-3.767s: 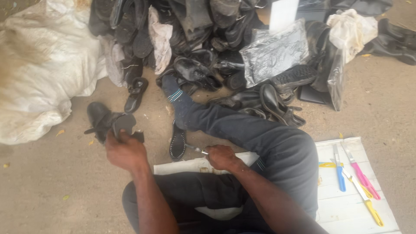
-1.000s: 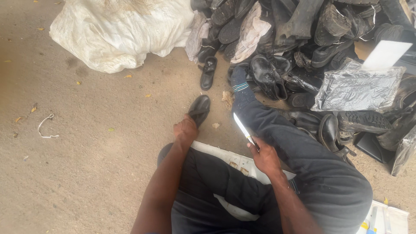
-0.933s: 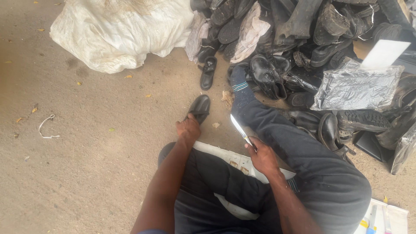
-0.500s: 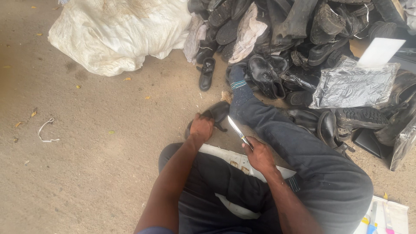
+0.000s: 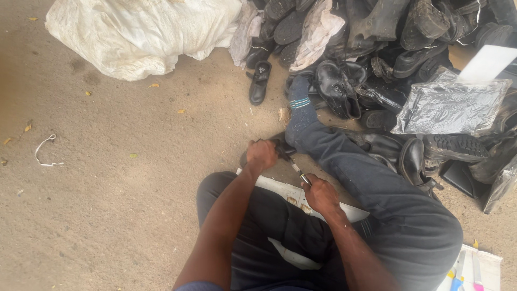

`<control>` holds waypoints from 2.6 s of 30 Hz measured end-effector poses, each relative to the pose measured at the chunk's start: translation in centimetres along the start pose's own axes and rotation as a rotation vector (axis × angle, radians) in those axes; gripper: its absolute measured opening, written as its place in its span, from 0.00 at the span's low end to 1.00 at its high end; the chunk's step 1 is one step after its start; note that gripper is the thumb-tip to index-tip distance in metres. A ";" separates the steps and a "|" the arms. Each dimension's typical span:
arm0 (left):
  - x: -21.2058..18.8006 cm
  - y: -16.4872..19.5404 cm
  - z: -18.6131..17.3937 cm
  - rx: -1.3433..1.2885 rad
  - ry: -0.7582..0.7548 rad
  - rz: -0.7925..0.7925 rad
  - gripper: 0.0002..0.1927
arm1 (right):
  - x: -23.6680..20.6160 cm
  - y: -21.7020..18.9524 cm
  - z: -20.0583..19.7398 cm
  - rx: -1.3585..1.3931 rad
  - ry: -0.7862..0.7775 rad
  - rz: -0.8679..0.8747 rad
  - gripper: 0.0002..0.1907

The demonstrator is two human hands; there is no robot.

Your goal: The person sits on the ground and uses a knife to cut and separate the sole from a black shoe. They then pick up a shoe from a plastic bag and continue to work on it with the knife.

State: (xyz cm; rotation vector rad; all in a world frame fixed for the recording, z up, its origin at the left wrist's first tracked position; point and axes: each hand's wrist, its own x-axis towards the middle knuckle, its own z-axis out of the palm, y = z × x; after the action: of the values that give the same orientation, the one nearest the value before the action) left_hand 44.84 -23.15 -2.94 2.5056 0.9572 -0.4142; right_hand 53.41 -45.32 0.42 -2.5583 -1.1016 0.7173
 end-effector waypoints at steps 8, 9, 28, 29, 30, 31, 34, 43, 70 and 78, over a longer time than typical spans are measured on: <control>2.1 0.2 -1.8 -0.404 -0.095 -0.248 0.43 | -1.1 -0.1 -1.5 -0.049 -0.156 0.015 0.15; 2.1 0.2 -1.9 -0.407 -0.109 -0.244 0.44 | -1.0 -0.3 -1.4 -0.020 -0.199 0.022 0.15; 1.0 -0.6 0.2 -0.143 -0.047 -0.001 0.19 | 3.3 -1.5 3.9 0.030 0.088 -0.152 0.17; 1.1 -0.6 0.1 -0.153 -0.055 -0.016 0.18 | 2.8 -1.3 3.8 0.033 0.067 -0.142 0.17; 1.1 -0.7 0.2 -0.156 -0.057 -0.015 0.18 | 2.2 -1.1 3.8 0.037 0.049 -0.130 0.17; 1.3 -0.7 0.2 -0.161 -0.056 -0.015 0.18 | 1.7 -0.8 3.6 0.014 0.039 -0.132 0.17; 1.5 -1.0 0.6 -0.212 -0.027 0.011 0.20 | 0.5 -0.7 3.7 -0.007 0.034 -0.128 0.16; 0.5 -1.4 0.6 -0.413 0.034 -0.028 0.21 | 2.2 -0.3 4.7 0.166 -0.018 0.000 0.16; 0.1 -1.7 -0.1 -0.525 0.034 0.023 0.13 | 1.7 -2.4 4.1 1.111 -0.386 0.460 0.23; 0.2 -1.9 1.2 -0.581 0.202 0.136 0.13 | 0.8 -3.2 4.2 1.127 -0.365 0.425 0.19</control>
State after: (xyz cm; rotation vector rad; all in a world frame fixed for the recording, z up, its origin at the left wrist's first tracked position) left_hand 43.54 -22.28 -4.58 2.0787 0.8241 0.1507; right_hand 49.64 -42.39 -2.02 -1.6665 -0.0593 1.4209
